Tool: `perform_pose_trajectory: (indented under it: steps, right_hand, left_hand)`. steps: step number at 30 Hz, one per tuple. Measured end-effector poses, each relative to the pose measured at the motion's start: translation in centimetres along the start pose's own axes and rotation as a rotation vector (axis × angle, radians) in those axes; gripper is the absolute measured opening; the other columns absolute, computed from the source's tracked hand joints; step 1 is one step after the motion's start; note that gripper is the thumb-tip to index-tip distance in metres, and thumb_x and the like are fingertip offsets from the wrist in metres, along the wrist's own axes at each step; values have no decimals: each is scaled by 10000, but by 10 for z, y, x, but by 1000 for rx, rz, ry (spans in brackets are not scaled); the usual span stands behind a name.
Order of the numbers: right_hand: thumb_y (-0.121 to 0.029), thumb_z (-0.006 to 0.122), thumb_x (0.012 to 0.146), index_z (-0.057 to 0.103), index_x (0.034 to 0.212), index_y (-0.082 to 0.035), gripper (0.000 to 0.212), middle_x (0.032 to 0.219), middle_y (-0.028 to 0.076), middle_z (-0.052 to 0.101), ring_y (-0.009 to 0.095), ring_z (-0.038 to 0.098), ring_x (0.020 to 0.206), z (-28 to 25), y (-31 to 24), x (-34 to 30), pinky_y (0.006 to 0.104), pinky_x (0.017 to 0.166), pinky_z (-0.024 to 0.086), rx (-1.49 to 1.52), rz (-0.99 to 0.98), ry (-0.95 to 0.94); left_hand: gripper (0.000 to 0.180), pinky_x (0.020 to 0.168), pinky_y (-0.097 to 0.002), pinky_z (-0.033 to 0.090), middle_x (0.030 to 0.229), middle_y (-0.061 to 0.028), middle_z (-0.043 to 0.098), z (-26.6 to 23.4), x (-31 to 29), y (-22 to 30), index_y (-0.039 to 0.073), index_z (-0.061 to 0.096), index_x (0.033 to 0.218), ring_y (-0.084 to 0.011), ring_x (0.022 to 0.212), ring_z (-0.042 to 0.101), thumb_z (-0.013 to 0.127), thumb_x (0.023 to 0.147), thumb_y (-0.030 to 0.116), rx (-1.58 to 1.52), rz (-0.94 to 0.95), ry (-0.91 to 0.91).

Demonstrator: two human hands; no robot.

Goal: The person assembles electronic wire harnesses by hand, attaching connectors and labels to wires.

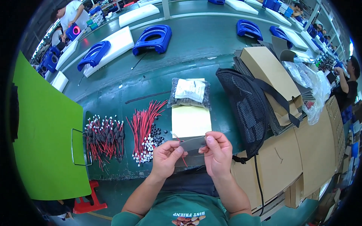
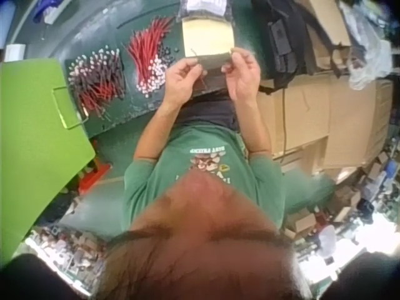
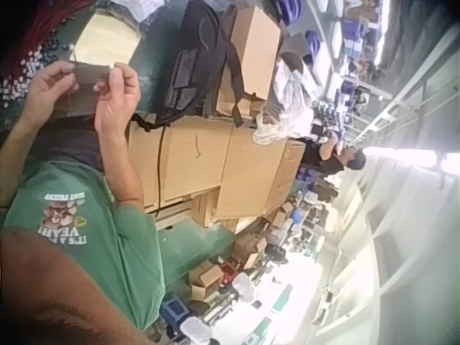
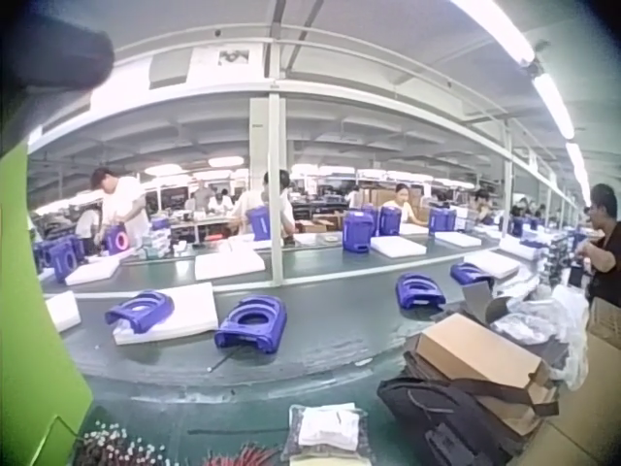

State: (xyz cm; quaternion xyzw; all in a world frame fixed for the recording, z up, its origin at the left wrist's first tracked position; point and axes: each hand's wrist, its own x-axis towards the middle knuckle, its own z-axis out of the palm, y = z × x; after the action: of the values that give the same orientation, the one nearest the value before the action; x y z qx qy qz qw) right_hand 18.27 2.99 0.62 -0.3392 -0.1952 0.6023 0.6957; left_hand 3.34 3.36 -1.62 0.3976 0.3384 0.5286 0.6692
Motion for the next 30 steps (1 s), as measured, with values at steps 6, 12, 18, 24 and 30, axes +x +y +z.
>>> perform_pose_trajectory:
  steps: [6,12,18,24,30]
  right_hand:
    - [-55,518,862,549,963,-4,118,810,66,603,121,589,632,8,-8,-8,254,586,511,96,-56,-17]
    - [-55,518,857,528,995,-1,148,862,110,620,168,628,711,13,-2,-19,275,628,538,138,-32,-98]
    - [-48,521,850,516,1005,12,167,886,137,623,194,637,735,20,3,-28,289,665,545,146,-52,-195]
    - [-23,527,837,521,993,25,163,888,142,621,207,637,755,23,6,-33,317,684,546,60,-138,-194]
    - [-14,530,827,523,989,31,168,897,141,617,206,635,751,24,8,-39,325,701,544,0,-143,-207]
  left_hand:
    - [141,671,-203,471,808,-59,608,1,-1,3,-50,566,963,-86,725,574,539,861,43,-8,-18,31]
    - [153,575,-190,469,811,-69,623,8,-11,21,-43,590,963,-73,629,562,555,855,61,-12,-67,41]
    - [169,511,-186,458,828,-80,631,10,-17,27,-37,592,984,-66,571,543,552,858,68,-171,-165,-11]
    - [172,580,-204,487,846,-85,625,11,-24,37,-50,574,1000,-85,633,572,545,846,22,-122,-139,-45]
    - [193,646,-205,478,897,-72,596,7,-31,44,-59,561,1020,-89,723,564,555,834,-12,-112,-83,-111]
